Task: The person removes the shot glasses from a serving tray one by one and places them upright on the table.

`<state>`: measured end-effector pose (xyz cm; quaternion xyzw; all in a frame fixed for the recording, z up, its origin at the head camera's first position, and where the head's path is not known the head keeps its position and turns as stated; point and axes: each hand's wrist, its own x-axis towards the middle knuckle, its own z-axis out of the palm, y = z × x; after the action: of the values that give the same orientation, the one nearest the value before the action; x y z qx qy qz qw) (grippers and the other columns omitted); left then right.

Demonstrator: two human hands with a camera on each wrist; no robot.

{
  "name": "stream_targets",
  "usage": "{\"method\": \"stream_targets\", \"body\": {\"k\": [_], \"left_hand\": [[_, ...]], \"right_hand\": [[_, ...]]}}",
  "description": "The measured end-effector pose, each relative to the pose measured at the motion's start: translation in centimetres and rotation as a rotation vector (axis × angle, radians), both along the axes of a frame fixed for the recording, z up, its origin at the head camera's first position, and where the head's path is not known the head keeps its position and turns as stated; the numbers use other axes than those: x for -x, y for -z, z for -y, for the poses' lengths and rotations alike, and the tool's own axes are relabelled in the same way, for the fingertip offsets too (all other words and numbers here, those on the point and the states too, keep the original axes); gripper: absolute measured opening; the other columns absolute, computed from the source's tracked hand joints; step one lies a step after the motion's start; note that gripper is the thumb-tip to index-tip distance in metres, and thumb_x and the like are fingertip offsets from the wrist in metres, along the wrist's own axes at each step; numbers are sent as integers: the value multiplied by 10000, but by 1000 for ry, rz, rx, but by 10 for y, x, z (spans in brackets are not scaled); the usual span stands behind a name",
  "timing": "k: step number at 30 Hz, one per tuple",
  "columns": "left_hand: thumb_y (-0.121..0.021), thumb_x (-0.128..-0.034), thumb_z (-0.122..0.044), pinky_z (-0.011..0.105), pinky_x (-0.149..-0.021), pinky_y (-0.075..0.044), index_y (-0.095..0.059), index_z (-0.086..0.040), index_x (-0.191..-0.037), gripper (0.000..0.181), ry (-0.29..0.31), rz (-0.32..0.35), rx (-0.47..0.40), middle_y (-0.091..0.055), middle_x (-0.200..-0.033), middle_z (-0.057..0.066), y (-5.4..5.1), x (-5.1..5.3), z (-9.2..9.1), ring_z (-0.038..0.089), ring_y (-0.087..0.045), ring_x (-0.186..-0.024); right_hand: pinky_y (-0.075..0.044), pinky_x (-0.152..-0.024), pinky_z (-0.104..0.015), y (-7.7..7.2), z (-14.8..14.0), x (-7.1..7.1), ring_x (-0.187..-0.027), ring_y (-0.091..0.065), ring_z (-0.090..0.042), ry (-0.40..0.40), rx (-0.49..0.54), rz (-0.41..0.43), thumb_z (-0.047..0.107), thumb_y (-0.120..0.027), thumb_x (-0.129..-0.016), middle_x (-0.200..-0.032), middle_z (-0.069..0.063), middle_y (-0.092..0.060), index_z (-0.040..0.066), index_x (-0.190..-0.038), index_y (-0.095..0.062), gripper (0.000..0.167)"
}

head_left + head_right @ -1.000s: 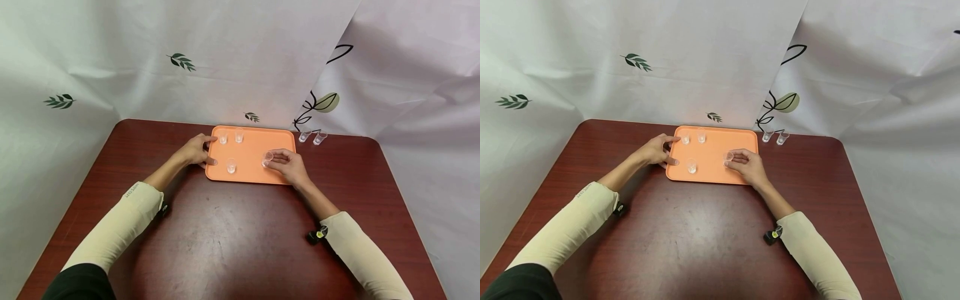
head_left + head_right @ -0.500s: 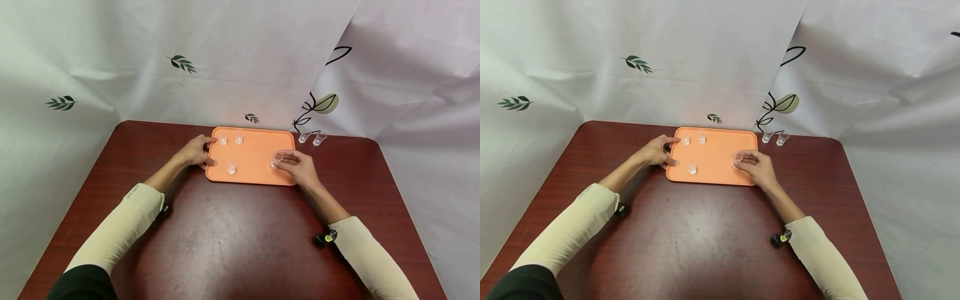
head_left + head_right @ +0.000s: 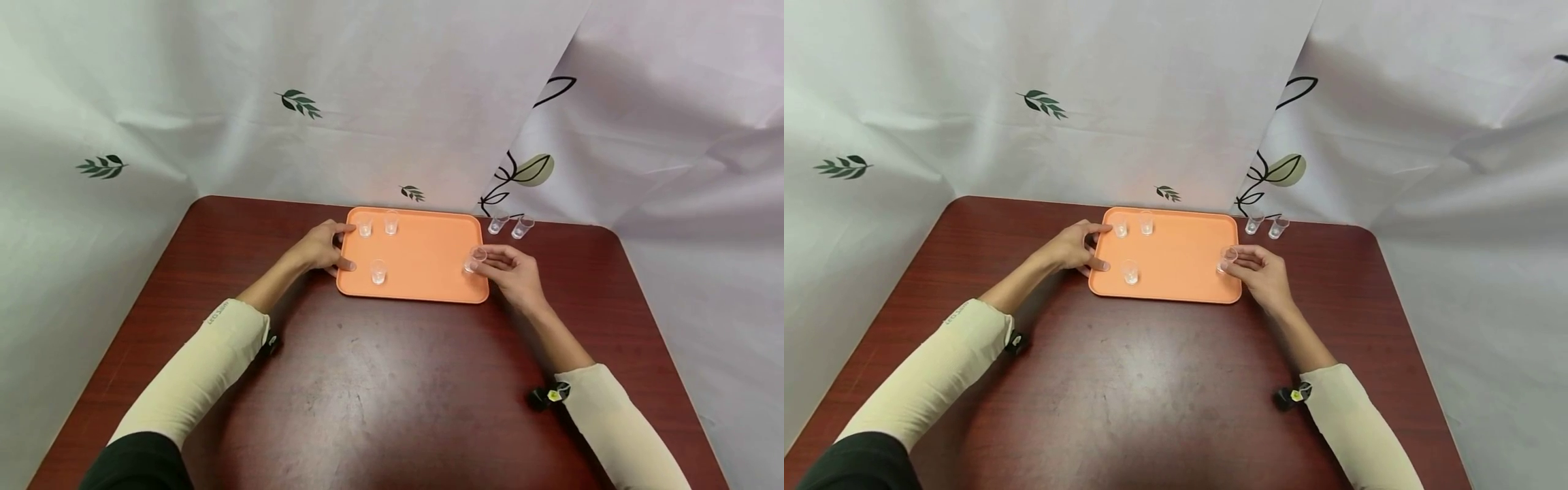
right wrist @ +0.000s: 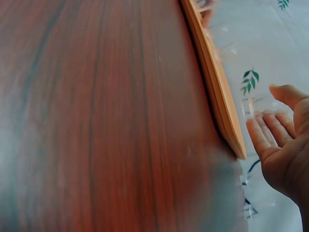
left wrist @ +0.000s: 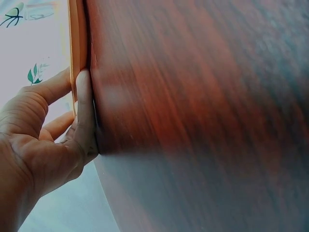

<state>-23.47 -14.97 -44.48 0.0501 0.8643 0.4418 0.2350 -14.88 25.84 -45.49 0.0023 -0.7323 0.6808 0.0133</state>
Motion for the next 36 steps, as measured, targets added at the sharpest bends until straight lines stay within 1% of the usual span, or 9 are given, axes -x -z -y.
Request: {"method": "stream_targets", "body": {"k": [4, 8, 11, 15, 19, 22, 27, 32, 36], "left_hand": [[-940, -874, 56, 352, -627, -726, -472, -83, -1724, 980, -3, -4, 12, -423, -1371, 189, -1, 1, 0, 232, -663, -794], [-937, -875, 58, 351, -627, -726, -479, -77, -1719, 970, -6, -4, 12, -422, -1380, 190, -1, 1, 0, 233, -660, -795], [-937, -876, 57, 354, -629, -727, -472, -79, -1723, 975, -5, 1, 10, -421, -1379, 190, -1, 1, 0, 235, -667, -793], [-936, -879, 56, 353, -626, -726, -465, -81, -1727, 980, -7, 5, 12, -424, -1369, 190, -1, 0, 1, 238, -670, -791], [-934, -879, 59, 349, -619, -723, -470, -74, -1723, 972, -8, 0, 12, -422, -1363, 189, -2, -1, 1, 236, -661, -794], [-930, -884, 59, 347, -616, -722, -471, -70, -1721, 964, 0, -2, 8, -420, -1367, 191, -2, -1, 1, 235, -657, -801], [-929, -881, 65, 340, -614, -720, -466, -76, -1725, 973, 3, -6, 0, -426, -1377, 193, -1, -1, -1, 242, -663, -827], [-930, -881, 63, 332, -601, -714, -466, -66, -1723, 971, 3, -10, -7, -426, -1368, 196, -1, -2, -2, 238, -658, -826], [-926, -884, 65, 328, -591, -710, -463, -56, -1723, 965, 3, -7, -10, -421, -1352, 194, -1, -3, -1, 229, -648, -808]], "right_hand": [[-699, -896, -183, -2, -10, 0, -1009, -813, -16, 13, -23, -23, -13, -890, -951, -1088, 123, -847, -139, -1365, -719, 466], [-692, -904, -171, -3, -20, -1, -1009, -823, -22, 23, 1, -40, -42, -887, -942, -1097, 97, -858, -152, -1357, -717, 462], [-690, -902, -167, -4, -26, -2, -1002, -829, -22, 29, 15, -43, -53, -883, -941, -1089, 100, -861, -149, -1355, -718, 455], [-690, -911, -171, -5, -33, -1, -994, -833, -26, 40, 33, -67, -71, -874, -941, -1081, 100, -863, -155, -1346, -714, 443], [-688, -901, -162, -5, -42, 1, -976, -834, -28, 68, 46, -79, -72, -876, -938, -1071, 88, -867, -135, -1328, -735, 420], [-687, -878, -152, -6, -50, 3, -960, -830, -20, 101, 52, -66, -67, -882, -934, -1041, 91, -868, -120, -1327, -747, 419], [-681, -839, -133, -5, -62, 9, -933, -816, -8, 161, 65, -23, -57, -907, -913, -973, 101, -860, -126, -1327, -738, 452], [-670, -810, -110, -1, -75, 16, -905, -798, 21, 227, 58, 39, -6, -938, -901, -942, 134, -846, -76, -1311, -757, 453], [-677, -809, -120, 3, -84, 21, -905, -807, 15, 255, 114, 56, -14, -929, -907, -958, 122, -856, -42, -1288, -776, 411]]}}
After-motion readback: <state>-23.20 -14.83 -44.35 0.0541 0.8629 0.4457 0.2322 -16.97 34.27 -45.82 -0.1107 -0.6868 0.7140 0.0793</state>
